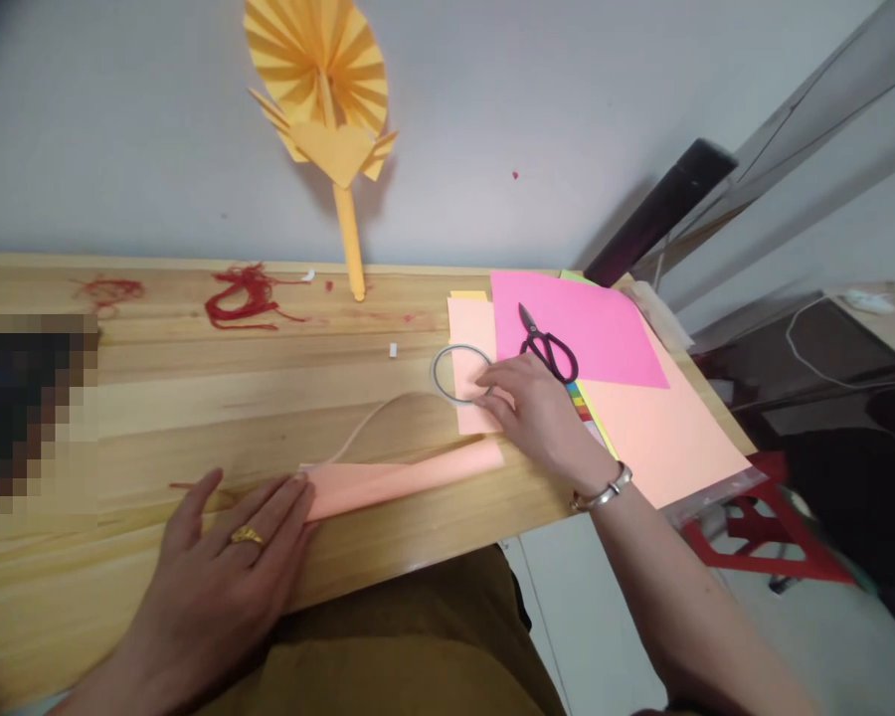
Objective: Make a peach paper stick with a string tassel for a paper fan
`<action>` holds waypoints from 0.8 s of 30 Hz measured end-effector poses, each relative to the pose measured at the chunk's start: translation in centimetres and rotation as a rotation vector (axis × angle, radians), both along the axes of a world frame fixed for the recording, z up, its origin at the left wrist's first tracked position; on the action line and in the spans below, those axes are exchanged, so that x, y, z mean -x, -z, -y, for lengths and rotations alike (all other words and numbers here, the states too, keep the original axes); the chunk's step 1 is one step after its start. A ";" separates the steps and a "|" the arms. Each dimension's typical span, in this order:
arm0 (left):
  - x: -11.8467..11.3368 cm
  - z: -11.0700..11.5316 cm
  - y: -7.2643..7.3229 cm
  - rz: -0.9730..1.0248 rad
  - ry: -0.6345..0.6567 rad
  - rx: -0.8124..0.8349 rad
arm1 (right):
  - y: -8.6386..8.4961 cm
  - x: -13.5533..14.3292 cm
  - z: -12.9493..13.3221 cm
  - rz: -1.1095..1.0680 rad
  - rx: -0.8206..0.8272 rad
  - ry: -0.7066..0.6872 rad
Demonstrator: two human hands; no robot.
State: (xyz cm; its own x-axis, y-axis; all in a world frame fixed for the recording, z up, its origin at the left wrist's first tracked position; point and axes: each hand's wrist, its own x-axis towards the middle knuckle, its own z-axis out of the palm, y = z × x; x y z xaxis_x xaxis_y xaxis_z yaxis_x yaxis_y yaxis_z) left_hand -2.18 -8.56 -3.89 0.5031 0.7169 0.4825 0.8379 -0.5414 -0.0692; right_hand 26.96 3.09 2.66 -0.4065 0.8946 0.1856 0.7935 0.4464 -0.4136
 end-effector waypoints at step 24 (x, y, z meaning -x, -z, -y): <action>-0.8 -0.1 -1.2 -0.025 -0.055 0.062 | 2.9 2.9 9.7 0.069 -0.012 -0.154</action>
